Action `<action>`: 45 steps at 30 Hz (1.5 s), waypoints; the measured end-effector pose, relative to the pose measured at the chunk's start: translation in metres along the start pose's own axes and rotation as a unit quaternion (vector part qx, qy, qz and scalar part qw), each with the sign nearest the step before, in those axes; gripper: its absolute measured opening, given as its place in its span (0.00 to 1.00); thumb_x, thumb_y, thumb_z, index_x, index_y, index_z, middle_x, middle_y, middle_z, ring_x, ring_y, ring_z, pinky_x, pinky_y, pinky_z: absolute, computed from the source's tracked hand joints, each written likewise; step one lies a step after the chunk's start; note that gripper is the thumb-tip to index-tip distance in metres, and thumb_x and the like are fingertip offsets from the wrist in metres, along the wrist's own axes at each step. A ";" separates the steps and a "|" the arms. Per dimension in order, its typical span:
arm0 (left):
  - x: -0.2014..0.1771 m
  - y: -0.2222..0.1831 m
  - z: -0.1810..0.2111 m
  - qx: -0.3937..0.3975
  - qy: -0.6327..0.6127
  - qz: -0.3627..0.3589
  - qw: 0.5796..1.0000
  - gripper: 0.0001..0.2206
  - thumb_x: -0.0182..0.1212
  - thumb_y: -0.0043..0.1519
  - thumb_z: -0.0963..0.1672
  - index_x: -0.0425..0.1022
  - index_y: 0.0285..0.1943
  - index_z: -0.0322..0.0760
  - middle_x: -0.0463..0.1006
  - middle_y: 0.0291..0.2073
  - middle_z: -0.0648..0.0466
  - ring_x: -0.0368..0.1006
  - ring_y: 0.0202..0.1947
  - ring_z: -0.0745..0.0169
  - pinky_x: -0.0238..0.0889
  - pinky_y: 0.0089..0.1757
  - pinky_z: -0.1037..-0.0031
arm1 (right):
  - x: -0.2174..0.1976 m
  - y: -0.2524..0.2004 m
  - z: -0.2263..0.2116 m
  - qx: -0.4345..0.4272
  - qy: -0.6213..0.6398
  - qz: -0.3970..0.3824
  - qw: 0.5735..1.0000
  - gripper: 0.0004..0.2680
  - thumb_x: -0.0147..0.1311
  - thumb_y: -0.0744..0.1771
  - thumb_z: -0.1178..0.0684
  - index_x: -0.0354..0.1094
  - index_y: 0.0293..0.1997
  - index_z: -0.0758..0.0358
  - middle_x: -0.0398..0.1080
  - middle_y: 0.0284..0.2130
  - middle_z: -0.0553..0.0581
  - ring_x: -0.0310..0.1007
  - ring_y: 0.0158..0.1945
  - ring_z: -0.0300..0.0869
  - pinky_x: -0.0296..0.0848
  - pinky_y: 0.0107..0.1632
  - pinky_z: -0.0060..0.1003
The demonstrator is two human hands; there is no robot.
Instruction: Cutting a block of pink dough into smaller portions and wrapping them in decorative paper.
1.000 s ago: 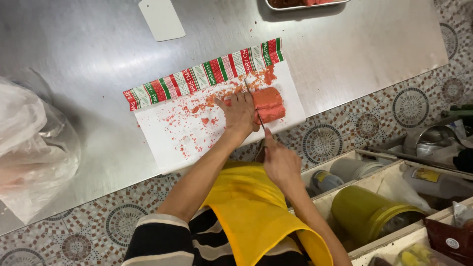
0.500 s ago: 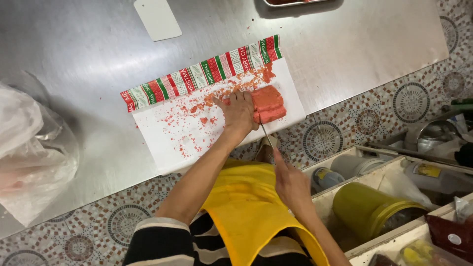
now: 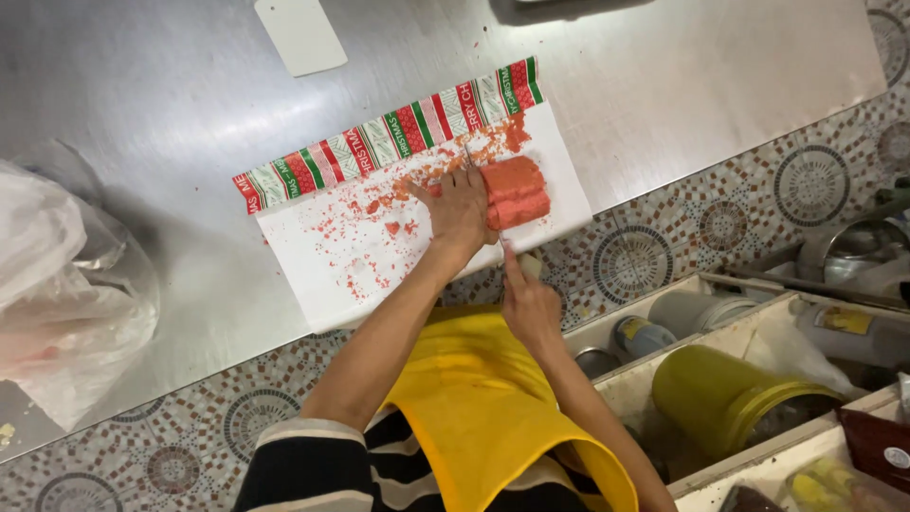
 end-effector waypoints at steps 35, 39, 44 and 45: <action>-0.016 -0.031 -0.035 0.035 -0.070 -0.034 0.996 0.58 0.82 0.43 0.50 0.42 0.78 0.27 0.52 0.73 0.33 0.42 0.75 0.32 0.26 0.59 0.15 | -0.064 0.002 -0.043 0.045 0.088 0.026 0.995 0.19 0.45 0.71 0.53 0.61 0.73 0.48 0.78 0.43 0.60 0.77 0.27 0.49 0.70 0.26 0.34; -0.010 -0.029 -0.037 0.024 -0.078 -0.043 0.996 0.58 0.81 0.44 0.49 0.41 0.78 0.30 0.51 0.74 0.34 0.41 0.76 0.33 0.29 0.59 0.13 | -0.097 0.025 0.001 0.083 0.146 0.144 0.975 0.21 0.53 0.67 0.58 0.65 0.71 0.52 0.75 0.54 0.65 0.76 0.52 0.57 0.76 0.49 0.46; -0.007 -0.031 -0.035 0.011 -0.044 -0.031 0.998 0.61 0.84 0.43 0.53 0.37 0.79 0.36 0.47 0.75 0.42 0.37 0.77 0.38 0.34 0.56 0.12 | -0.150 0.074 0.050 0.176 0.167 0.203 0.949 0.22 0.51 0.68 0.54 0.58 0.74 0.49 0.62 0.33 0.57 0.61 0.34 0.48 0.64 0.37 0.44; 0.011 -0.018 -0.042 -0.014 -0.016 -0.021 1.000 0.65 0.85 0.42 0.58 0.33 0.80 0.42 0.44 0.76 0.51 0.36 0.78 0.45 0.39 0.55 0.13 | -0.161 0.087 0.057 0.214 0.184 0.198 0.939 0.23 0.48 0.69 0.51 0.52 0.76 0.46 0.48 0.16 0.46 0.46 0.19 0.37 0.52 0.25 0.37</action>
Point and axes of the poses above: each hand's wrist, its own y-axis towards the middle knuckle, its own x-axis out of the palm, z = x × y, the point moved 4 cm from there along y, towards the middle knuckle
